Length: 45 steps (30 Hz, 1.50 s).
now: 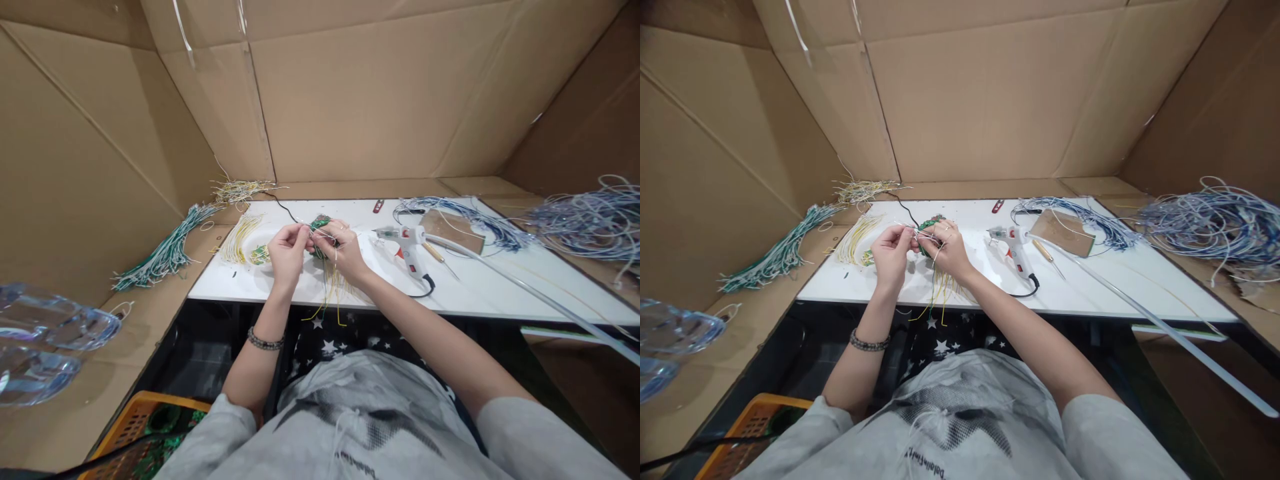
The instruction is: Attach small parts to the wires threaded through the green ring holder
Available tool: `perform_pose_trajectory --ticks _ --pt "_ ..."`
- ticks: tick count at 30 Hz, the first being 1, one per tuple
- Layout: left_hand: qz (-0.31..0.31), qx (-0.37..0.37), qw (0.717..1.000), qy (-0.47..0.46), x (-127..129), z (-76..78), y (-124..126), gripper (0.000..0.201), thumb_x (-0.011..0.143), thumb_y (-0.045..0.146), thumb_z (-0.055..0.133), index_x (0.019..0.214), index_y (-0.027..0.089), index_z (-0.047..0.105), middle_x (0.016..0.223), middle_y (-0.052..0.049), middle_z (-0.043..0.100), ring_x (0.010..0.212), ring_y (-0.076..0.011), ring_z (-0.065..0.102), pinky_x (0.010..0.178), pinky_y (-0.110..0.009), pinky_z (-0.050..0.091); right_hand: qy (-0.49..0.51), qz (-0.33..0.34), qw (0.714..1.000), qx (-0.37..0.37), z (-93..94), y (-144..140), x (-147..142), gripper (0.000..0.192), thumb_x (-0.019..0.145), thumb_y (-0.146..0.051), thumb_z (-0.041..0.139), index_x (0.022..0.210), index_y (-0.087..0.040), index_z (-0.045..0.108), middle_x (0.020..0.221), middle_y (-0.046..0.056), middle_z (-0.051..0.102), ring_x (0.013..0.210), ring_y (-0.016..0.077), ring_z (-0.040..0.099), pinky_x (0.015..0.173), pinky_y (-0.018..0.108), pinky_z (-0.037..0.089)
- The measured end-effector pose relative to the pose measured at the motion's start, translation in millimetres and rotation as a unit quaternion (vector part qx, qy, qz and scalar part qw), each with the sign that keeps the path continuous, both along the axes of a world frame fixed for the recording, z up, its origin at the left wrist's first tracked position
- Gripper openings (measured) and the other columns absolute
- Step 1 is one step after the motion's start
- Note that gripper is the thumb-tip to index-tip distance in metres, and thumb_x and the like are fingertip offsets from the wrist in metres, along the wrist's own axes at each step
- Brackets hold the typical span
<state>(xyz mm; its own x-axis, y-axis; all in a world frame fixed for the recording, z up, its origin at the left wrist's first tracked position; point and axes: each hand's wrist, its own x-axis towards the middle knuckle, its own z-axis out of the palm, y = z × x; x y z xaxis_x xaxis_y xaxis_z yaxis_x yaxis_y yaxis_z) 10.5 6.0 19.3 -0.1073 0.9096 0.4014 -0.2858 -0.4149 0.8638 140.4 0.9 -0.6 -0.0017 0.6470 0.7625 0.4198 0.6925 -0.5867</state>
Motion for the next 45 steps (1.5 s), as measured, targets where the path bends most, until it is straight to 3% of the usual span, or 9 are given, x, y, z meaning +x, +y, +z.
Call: perform_pose_trajectory --ticks 9,16,28,36,45 --pt "-0.041 -0.025 0.998 -0.037 1.1 -1.7 0.7 0.033 0.070 0.042 0.093 0.080 0.017 0.074 0.066 0.000 0.068 0.055 -0.0100 0.061 0.052 -0.022 0.055 0.021 -0.006 1.000 -0.020 1.3 -0.5 1.1 0.023 0.096 -0.039 0.059 0.077 -0.026 0.064 0.070 0.003 0.062 0.076 0.0251 0.059 0.085 0.049 0.053" --pt "-0.044 -0.048 0.997 -0.036 3.3 -1.3 -0.4 0.024 0.069 0.029 0.092 0.079 0.017 0.073 0.071 -0.002 0.071 0.056 -0.0100 0.062 0.053 -0.023 0.055 0.039 0.002 0.999 -0.014 1.8 -1.2 0.3 0.023 0.096 -0.038 0.059 0.077 -0.026 0.063 0.071 0.002 0.061 0.075 0.0236 0.058 0.081 0.044 0.052" --pt "-0.067 -0.036 0.997 -0.032 3.1 -3.1 0.3 0.026 0.070 0.033 0.090 0.076 0.018 0.069 0.065 0.003 0.063 0.052 -0.0083 0.058 0.048 -0.020 0.051 0.045 0.007 0.999 -0.028 3.0 -2.3 0.3 0.030 0.097 -0.047 0.059 0.076 -0.025 0.063 0.072 0.002 0.063 0.078 0.0233 0.060 0.083 0.044 0.051" --pt "-0.067 -0.025 0.997 -0.018 3.1 -2.8 -0.8 0.022 0.074 0.030 0.086 0.076 0.018 0.068 0.067 0.002 0.063 0.053 -0.0085 0.058 0.048 -0.019 0.051 0.029 0.002 1.000 -0.009 2.8 -1.3 0.7 0.028 0.097 -0.043 0.059 0.074 -0.026 0.062 0.070 0.002 0.062 0.075 0.0232 0.059 0.085 0.046 0.051" --pt "-0.071 -0.022 0.997 0.004 2.1 -5.5 0.8 0.030 0.075 0.040 0.087 0.078 0.019 0.066 0.059 0.004 0.061 0.047 -0.0090 0.056 0.047 -0.021 0.050 0.025 0.003 1.000 -0.007 2.8 -0.7 0.3 0.027 0.096 -0.039 0.060 0.072 -0.026 0.061 0.070 0.002 0.065 0.077 0.0239 0.061 0.093 0.050 0.051"
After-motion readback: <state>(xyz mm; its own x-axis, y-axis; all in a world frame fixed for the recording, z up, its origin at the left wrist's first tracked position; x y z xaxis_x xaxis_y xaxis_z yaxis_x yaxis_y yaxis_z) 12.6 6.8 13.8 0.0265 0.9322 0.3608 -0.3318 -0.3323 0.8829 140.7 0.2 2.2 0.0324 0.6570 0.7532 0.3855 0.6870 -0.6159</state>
